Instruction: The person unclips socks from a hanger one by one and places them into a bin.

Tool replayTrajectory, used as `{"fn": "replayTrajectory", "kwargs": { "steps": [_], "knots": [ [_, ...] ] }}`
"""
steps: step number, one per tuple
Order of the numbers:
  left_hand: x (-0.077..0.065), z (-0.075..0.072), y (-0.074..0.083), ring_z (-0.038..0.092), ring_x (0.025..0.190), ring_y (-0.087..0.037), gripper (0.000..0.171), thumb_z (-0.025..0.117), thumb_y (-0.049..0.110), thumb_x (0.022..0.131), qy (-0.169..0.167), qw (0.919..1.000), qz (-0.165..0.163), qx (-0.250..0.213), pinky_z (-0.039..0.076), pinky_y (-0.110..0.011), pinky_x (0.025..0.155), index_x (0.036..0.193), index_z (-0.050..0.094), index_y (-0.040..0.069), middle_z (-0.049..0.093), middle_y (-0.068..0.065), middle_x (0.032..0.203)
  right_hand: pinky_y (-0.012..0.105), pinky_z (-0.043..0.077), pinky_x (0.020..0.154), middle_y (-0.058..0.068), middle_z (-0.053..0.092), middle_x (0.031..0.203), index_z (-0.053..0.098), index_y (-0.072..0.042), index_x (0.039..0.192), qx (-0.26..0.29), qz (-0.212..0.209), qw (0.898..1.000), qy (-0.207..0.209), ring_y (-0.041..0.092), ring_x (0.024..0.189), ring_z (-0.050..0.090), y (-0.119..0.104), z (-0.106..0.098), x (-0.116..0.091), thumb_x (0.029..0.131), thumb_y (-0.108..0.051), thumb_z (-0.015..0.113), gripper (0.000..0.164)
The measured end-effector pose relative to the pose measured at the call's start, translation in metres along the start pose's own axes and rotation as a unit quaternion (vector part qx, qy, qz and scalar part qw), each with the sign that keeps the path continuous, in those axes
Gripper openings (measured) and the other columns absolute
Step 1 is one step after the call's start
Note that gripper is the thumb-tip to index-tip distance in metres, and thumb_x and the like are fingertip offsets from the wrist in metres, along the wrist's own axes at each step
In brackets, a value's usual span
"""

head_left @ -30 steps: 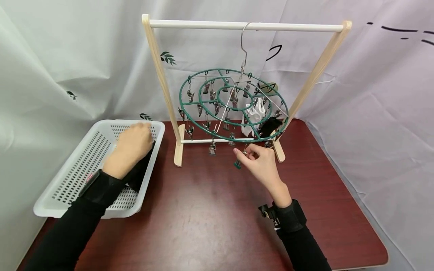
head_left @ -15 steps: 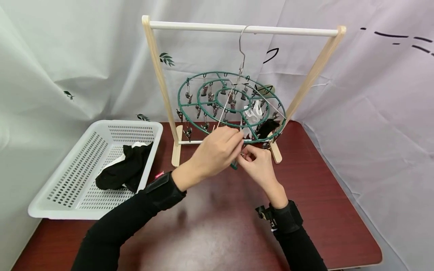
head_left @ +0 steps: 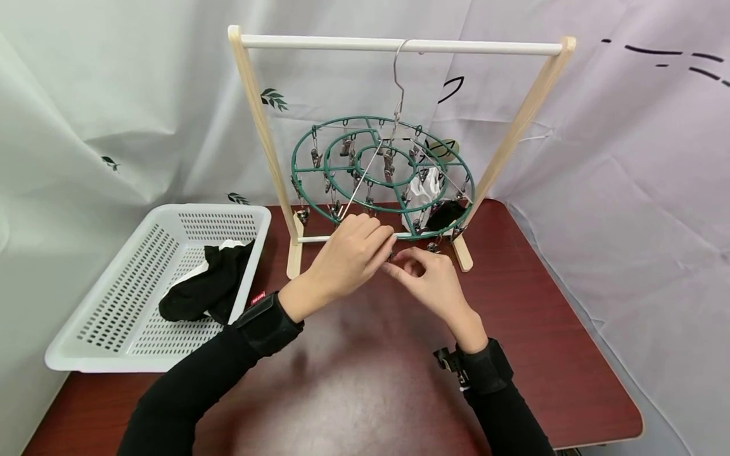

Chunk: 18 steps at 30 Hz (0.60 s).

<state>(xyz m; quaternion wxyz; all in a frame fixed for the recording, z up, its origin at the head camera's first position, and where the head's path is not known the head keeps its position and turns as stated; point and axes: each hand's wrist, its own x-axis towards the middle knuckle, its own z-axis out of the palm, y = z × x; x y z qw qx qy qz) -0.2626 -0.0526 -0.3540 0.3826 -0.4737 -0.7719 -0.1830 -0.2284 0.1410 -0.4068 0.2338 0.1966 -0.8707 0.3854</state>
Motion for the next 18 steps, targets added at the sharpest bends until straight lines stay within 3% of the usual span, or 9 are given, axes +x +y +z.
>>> {"fn": "replayTrajectory", "kwargs": {
  "steps": [4,9,14,18],
  "knots": [
    [-0.005,-0.004,-0.008,0.052,0.075,-0.024,0.015,0.058,0.011,0.100,0.009,0.9999,-0.005,-0.006,0.039,-0.036,0.070,0.092,0.068,0.004,0.060,-0.006,0.081,0.028,0.048,0.061,-0.008,0.064,0.075,0.074,-0.011,0.110,-0.033,0.021,0.997,-0.061,0.005,0.064,0.057,0.000,-0.003,-0.008,0.092,-0.031,0.077,0.027],
    [-0.012,-0.009,-0.022,0.053,0.076,-0.025,0.020,0.053,0.013,0.102,0.024,0.9996,0.000,-0.012,0.039,-0.040,0.074,0.089,0.067,0.005,0.059,-0.006,0.081,0.034,0.053,0.067,-0.009,0.067,0.081,0.074,-0.012,0.108,-0.034,0.032,0.994,-0.098,0.005,0.070,0.059,0.004,-0.008,-0.020,0.095,-0.028,0.073,0.021],
    [-0.019,-0.013,-0.036,0.051,0.071,-0.025,0.027,0.050,0.013,0.103,0.053,0.9978,-0.020,-0.033,0.039,-0.042,0.075,0.078,0.059,0.008,0.054,-0.005,0.075,0.032,0.052,0.065,-0.008,0.068,0.080,0.076,-0.014,0.095,-0.049,0.050,0.992,-0.103,0.007,0.069,0.061,0.012,-0.019,-0.030,0.095,-0.025,0.073,0.012],
    [-0.023,-0.015,-0.046,0.047,0.069,-0.025,0.031,0.048,0.012,0.104,0.065,0.9962,-0.035,-0.046,0.038,-0.042,0.075,0.073,0.050,0.009,0.047,-0.003,0.070,0.028,0.048,0.060,-0.006,0.067,0.074,0.075,-0.012,0.089,-0.064,0.068,0.993,-0.068,0.010,0.062,0.059,0.024,-0.031,-0.032,0.094,-0.021,0.073,0.011]
  ]
}}
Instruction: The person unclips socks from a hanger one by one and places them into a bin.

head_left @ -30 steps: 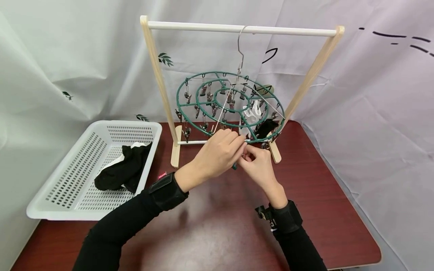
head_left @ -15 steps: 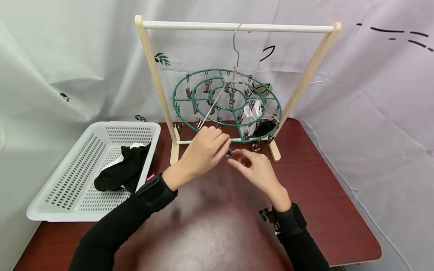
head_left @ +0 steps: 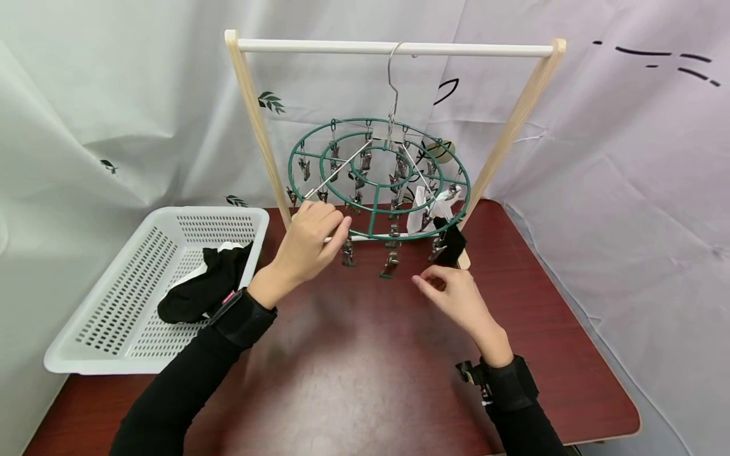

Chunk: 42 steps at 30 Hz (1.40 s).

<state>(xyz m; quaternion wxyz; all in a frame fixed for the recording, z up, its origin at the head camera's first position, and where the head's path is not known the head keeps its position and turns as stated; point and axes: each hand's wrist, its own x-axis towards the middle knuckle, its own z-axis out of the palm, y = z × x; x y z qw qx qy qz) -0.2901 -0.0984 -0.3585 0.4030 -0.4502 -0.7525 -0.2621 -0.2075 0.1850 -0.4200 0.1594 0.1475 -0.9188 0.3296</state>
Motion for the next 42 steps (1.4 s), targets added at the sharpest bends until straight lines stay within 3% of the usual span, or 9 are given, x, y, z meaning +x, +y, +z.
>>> {"fn": "replayTrajectory", "kwargs": {
  "steps": [4,7,12,21,24,28,31,36,42],
  "knots": [
    [-0.003,-0.003,-0.008,0.046,0.069,-0.027,0.029,0.049,0.009,0.103,0.003,0.9999,-0.008,-0.010,0.039,-0.042,0.076,0.074,0.050,0.006,0.047,-0.004,0.069,0.026,0.044,0.057,0.000,0.063,0.065,0.069,-0.008,0.080,-0.013,0.035,0.996,0.085,0.013,0.057,0.055,0.016,-0.010,0.006,0.092,-0.019,0.076,0.017],
    [-0.004,-0.004,-0.012,0.044,0.069,-0.026,0.029,0.050,0.008,0.102,0.004,0.9997,-0.013,-0.019,0.039,-0.042,0.076,0.073,0.050,0.005,0.045,-0.005,0.068,0.029,0.039,0.056,0.002,0.056,0.061,0.059,-0.007,0.076,-0.036,0.077,0.986,0.145,0.017,0.055,0.051,0.024,-0.018,0.013,0.091,-0.029,0.076,0.032],
    [-0.005,-0.006,-0.017,0.042,0.069,-0.025,0.031,0.047,0.009,0.103,0.000,0.9995,-0.017,-0.028,0.038,-0.040,0.076,0.073,0.049,0.007,0.043,-0.004,0.068,0.037,0.030,0.053,0.002,0.042,0.057,0.047,-0.010,0.077,-0.108,0.123,0.971,0.175,0.025,0.052,0.043,0.031,-0.029,0.029,0.091,-0.053,0.067,0.049],
    [-0.005,-0.006,-0.024,0.044,0.072,-0.027,0.029,0.048,0.006,0.102,0.006,0.9989,-0.016,-0.043,0.039,-0.041,0.078,0.073,0.052,0.005,0.048,-0.006,0.070,0.038,0.032,0.048,0.004,0.045,0.057,0.053,-0.012,0.077,-0.166,0.093,0.971,0.142,0.029,0.052,0.047,0.045,-0.034,0.056,0.090,-0.047,0.065,0.039],
    [-0.004,-0.006,-0.027,0.045,0.074,-0.028,0.030,0.047,0.007,0.103,0.006,0.9986,-0.016,-0.049,0.040,-0.042,0.083,0.073,0.051,0.005,0.047,-0.008,0.072,0.036,0.030,0.050,0.005,0.047,0.062,0.056,-0.010,0.088,-0.133,0.079,0.980,0.127,0.025,0.053,0.044,0.047,-0.036,0.055,0.092,-0.039,0.066,0.030],
    [-0.003,-0.007,-0.033,0.044,0.073,-0.029,0.032,0.047,0.006,0.101,0.017,0.9980,-0.019,-0.057,0.042,-0.042,0.091,0.070,0.048,0.005,0.044,-0.008,0.070,0.029,0.030,0.053,0.004,0.046,0.064,0.056,-0.006,0.083,-0.044,-0.008,0.991,0.125,0.016,0.053,0.038,0.047,-0.033,0.052,0.094,-0.018,0.071,0.022],
    [-0.002,-0.008,-0.037,0.047,0.073,-0.030,0.032,0.047,0.006,0.100,0.025,0.9979,-0.021,-0.056,0.042,-0.041,0.102,0.068,0.047,0.005,0.044,-0.009,0.069,0.021,0.031,0.053,0.001,0.047,0.060,0.056,-0.006,0.076,0.006,-0.063,0.988,0.141,0.006,0.049,0.038,0.045,-0.028,0.050,0.089,-0.008,0.078,0.026],
    [0.001,-0.009,-0.039,0.054,0.078,-0.032,0.032,0.042,0.008,0.103,0.032,0.9985,-0.034,-0.030,0.035,-0.043,0.114,0.074,0.053,0.001,0.052,-0.013,0.074,0.016,0.031,0.053,-0.002,0.048,0.058,0.060,-0.003,0.077,0.026,-0.096,0.982,0.163,0.004,0.052,0.039,0.036,-0.019,0.046,0.079,-0.006,0.086,0.026],
    [0.009,-0.003,-0.018,0.061,0.093,-0.037,0.026,0.046,0.006,0.100,0.107,0.9939,-0.020,-0.015,0.041,-0.045,0.110,0.090,0.066,-0.008,0.065,-0.021,0.092,0.014,0.038,0.058,-0.002,0.052,0.060,0.065,0.000,0.085,0.041,-0.124,0.981,0.143,0.008,0.055,0.047,0.023,-0.009,0.043,0.075,-0.007,0.089,0.027]
  ]
}}
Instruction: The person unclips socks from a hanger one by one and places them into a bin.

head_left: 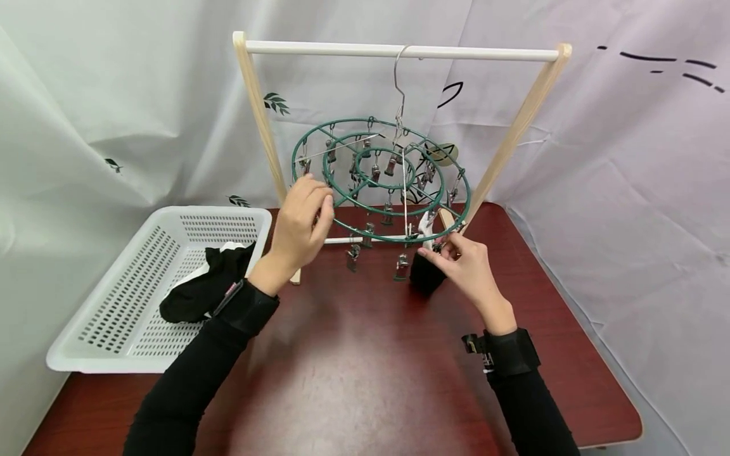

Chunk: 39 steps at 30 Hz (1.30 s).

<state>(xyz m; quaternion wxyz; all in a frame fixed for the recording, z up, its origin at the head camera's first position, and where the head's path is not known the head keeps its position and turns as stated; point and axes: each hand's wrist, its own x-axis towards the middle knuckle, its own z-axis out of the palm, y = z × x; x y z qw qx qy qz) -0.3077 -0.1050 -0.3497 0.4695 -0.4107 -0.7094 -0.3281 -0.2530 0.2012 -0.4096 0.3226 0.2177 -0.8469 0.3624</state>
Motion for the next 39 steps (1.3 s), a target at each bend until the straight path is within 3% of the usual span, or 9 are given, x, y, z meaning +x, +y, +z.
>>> {"fn": "replayTrajectory", "kwargs": {
  "steps": [3,7,17,22,26,29,32,35,39],
  "knots": [
    [0.003,0.009,0.018,0.062,0.091,-0.037,0.023,0.049,0.004,0.098,0.000,0.9991,0.043,-0.002,0.048,-0.045,0.097,0.092,0.068,-0.008,0.066,-0.020,0.091,0.014,0.040,0.059,-0.003,0.052,0.060,0.066,0.000,0.087,0.011,-0.007,1.000,-0.012,0.008,0.055,0.048,-0.007,0.006,-0.001,0.073,-0.007,0.091,0.030],
    [0.001,0.022,0.036,0.059,0.084,-0.031,0.021,0.049,0.006,0.099,-0.062,0.9954,0.069,0.022,0.048,-0.043,0.081,0.095,0.067,-0.004,0.064,-0.013,0.088,0.016,0.039,0.056,-0.004,0.051,0.060,0.066,-0.001,0.088,0.023,-0.026,0.999,-0.027,0.007,0.053,0.047,-0.015,0.014,-0.001,0.070,-0.008,0.092,0.032],
    [-0.012,0.024,0.025,0.045,0.071,-0.025,0.023,0.048,0.006,0.101,-0.097,0.9946,-0.011,0.036,0.033,-0.039,0.069,0.080,0.056,0.005,0.052,-0.006,0.074,0.020,0.047,0.056,-0.002,0.058,0.067,0.063,0.000,0.087,0.059,-0.059,0.994,-0.077,0.007,0.058,0.055,-0.030,0.024,0.000,0.069,-0.004,0.091,0.034],
    [-0.015,0.020,0.021,0.046,0.072,-0.026,0.022,0.048,0.006,0.101,-0.076,0.9959,-0.008,0.049,0.035,-0.040,0.070,0.081,0.059,0.003,0.054,-0.009,0.077,0.021,0.048,0.056,-0.001,0.062,0.067,0.063,0.000,0.088,0.055,-0.046,0.994,-0.087,0.007,0.058,0.057,-0.038,0.027,0.001,0.074,-0.006,0.089,0.030],
    [-0.021,0.018,0.029,0.056,0.082,-0.031,0.019,0.050,0.003,0.098,-0.007,0.9989,-0.002,0.047,0.043,-0.043,0.077,0.092,0.067,-0.004,0.061,-0.015,0.087,0.022,0.048,0.055,-0.001,0.062,0.067,0.062,-0.001,0.086,0.060,-0.032,0.992,-0.104,0.006,0.059,0.057,-0.042,0.031,0.001,0.078,-0.007,0.086,0.026],
    [-0.032,0.019,0.043,0.060,0.087,-0.035,0.018,0.053,-0.002,0.094,0.058,0.9983,0.001,0.004,0.048,-0.045,0.079,0.101,0.068,-0.008,0.065,-0.019,0.094,0.023,0.048,0.056,-0.002,0.063,0.069,0.062,-0.002,0.087,0.057,-0.019,0.991,-0.117,0.007,0.061,0.058,-0.045,0.032,0.001,0.081,-0.008,0.085,0.025],
    [-0.052,0.023,0.058,0.061,0.084,-0.030,0.018,0.053,-0.005,0.092,0.045,0.9955,-0.039,-0.074,0.049,-0.040,0.076,0.103,0.067,-0.006,0.066,-0.016,0.093,0.023,0.048,0.058,-0.001,0.063,0.070,0.062,-0.001,0.088,0.057,-0.004,0.991,-0.123,0.009,0.062,0.059,-0.047,0.033,0.002,0.082,-0.009,0.084,0.024],
    [-0.076,0.030,0.066,0.060,0.087,-0.023,0.014,0.058,0.002,0.096,-0.046,0.9792,-0.149,-0.129,0.049,-0.034,0.077,0.108,0.066,-0.001,0.065,-0.010,0.095,0.023,0.047,0.058,0.001,0.064,0.072,0.062,-0.001,0.088,0.058,0.012,0.990,-0.130,0.011,0.062,0.060,-0.048,0.033,0.003,0.083,-0.009,0.083,0.023],
    [-0.102,0.041,0.061,0.056,0.092,-0.020,0.035,0.073,0.017,0.094,-0.181,0.9176,-0.320,-0.152,0.047,-0.035,0.078,0.125,0.061,0.005,0.062,-0.009,0.104,0.024,0.048,0.059,0.002,0.065,0.073,0.062,0.000,0.092,0.062,0.033,0.987,-0.147,0.011,0.063,0.061,-0.048,0.033,0.004,0.086,-0.009,0.081,0.021]
  ]
}}
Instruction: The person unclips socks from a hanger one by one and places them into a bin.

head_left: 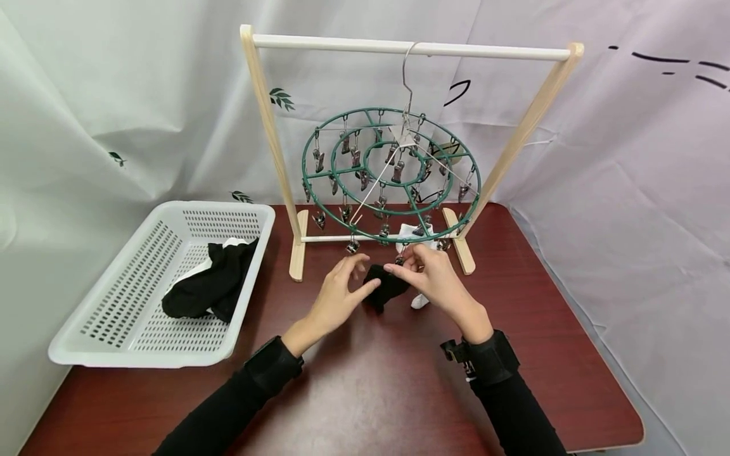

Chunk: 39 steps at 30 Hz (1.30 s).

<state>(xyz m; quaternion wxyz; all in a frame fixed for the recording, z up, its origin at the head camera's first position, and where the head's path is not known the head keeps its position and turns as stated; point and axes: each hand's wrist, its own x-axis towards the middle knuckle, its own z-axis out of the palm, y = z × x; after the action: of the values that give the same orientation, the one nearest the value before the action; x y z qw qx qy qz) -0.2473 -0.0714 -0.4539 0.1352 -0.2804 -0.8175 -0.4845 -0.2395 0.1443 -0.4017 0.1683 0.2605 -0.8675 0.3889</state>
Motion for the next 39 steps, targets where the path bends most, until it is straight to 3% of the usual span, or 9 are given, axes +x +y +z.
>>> {"fn": "replayTrajectory", "kwargs": {
  "steps": [2,4,7,9,16,23,27,36,39],
  "knots": [
    [0.000,0.003,-0.012,0.054,0.094,-0.022,0.048,0.078,0.022,0.091,-0.051,0.9960,-0.072,-0.013,0.046,-0.038,0.079,0.133,0.059,0.009,0.059,-0.008,0.111,0.025,0.048,0.060,0.001,0.066,0.073,0.063,0.001,0.093,0.002,0.008,1.000,-0.012,0.011,0.064,0.062,-0.001,0.000,0.000,0.087,-0.009,0.080,0.021],
    [0.002,0.004,-0.022,0.053,0.104,-0.026,0.050,0.078,0.023,0.090,-0.097,0.9889,-0.109,-0.028,0.046,-0.042,0.086,0.135,0.060,0.008,0.058,-0.011,0.120,0.025,0.048,0.060,0.001,0.066,0.074,0.063,0.001,0.095,0.001,0.015,1.000,-0.026,0.010,0.065,0.062,-0.002,0.000,0.001,0.089,-0.011,0.078,0.020],
    [0.004,0.003,-0.032,0.046,0.121,-0.031,0.040,0.072,0.022,0.095,-0.153,0.9796,-0.119,-0.051,0.041,-0.049,0.101,0.131,0.066,0.004,0.056,-0.014,0.135,0.026,0.048,0.060,-0.001,0.066,0.073,0.064,0.000,0.095,0.003,0.023,0.999,-0.037,0.010,0.065,0.061,-0.002,0.000,0.002,0.090,-0.014,0.078,0.020],
    [0.004,0.002,-0.036,0.043,0.126,-0.032,0.033,0.067,0.019,0.099,-0.168,0.9763,-0.114,-0.076,0.039,-0.049,0.105,0.126,0.069,0.001,0.057,-0.017,0.136,0.026,0.046,0.058,-0.002,0.063,0.070,0.065,-0.002,0.092,0.002,0.029,0.999,-0.034,0.009,0.062,0.058,-0.002,0.000,0.002,0.091,-0.017,0.078,0.020],
    [0.000,-0.002,-0.040,0.066,0.100,-0.018,0.033,0.052,0.020,0.107,-0.165,0.9714,-0.100,-0.139,0.050,-0.031,0.086,0.132,0.064,0.002,0.070,-0.013,0.118,0.027,0.030,0.051,-0.008,0.036,0.056,0.050,-0.015,0.066,-0.036,0.021,0.999,0.012,0.010,0.049,0.035,0.007,-0.001,0.000,0.093,-0.023,0.074,0.037],
    [-0.002,-0.005,-0.033,0.056,0.081,-0.015,0.023,0.052,0.020,0.107,-0.138,0.9779,-0.108,-0.114,0.044,-0.029,0.074,0.107,0.066,0.001,0.064,-0.007,0.092,0.027,0.025,0.051,-0.009,0.029,0.055,0.041,-0.016,0.060,-0.036,0.020,0.999,0.031,0.008,0.048,0.029,0.012,0.002,-0.002,0.093,-0.024,0.073,0.047],
    [-0.002,-0.009,-0.033,0.060,0.088,-0.015,0.025,0.051,0.020,0.107,-0.128,0.9821,-0.096,-0.099,0.047,-0.031,0.078,0.115,0.066,0.001,0.068,-0.009,0.101,0.026,0.026,0.051,-0.009,0.030,0.055,0.046,-0.015,0.061,-0.022,0.006,0.999,0.033,0.006,0.049,0.028,0.013,0.003,-0.001,0.091,-0.019,0.075,0.042],
    [0.001,-0.024,-0.032,0.062,0.091,-0.018,0.022,0.053,0.020,0.107,-0.129,0.9875,-0.082,-0.037,0.048,-0.036,0.081,0.112,0.068,0.004,0.069,-0.007,0.102,0.023,0.024,0.049,-0.010,0.031,0.057,0.051,-0.015,0.064,-0.028,-0.074,0.996,0.030,0.001,0.050,0.026,0.013,0.003,0.003,0.091,-0.009,0.073,0.036],
    [0.000,-0.031,-0.028,0.057,0.080,-0.016,0.018,0.053,0.018,0.107,-0.140,0.9870,-0.079,-0.005,0.046,-0.034,0.074,0.104,0.066,0.005,0.065,-0.005,0.090,0.023,0.025,0.050,-0.010,0.033,0.057,0.052,-0.016,0.064,-0.033,-0.078,0.996,0.036,0.001,0.050,0.026,0.013,0.003,0.003,0.091,-0.008,0.073,0.034]
  ]
}}
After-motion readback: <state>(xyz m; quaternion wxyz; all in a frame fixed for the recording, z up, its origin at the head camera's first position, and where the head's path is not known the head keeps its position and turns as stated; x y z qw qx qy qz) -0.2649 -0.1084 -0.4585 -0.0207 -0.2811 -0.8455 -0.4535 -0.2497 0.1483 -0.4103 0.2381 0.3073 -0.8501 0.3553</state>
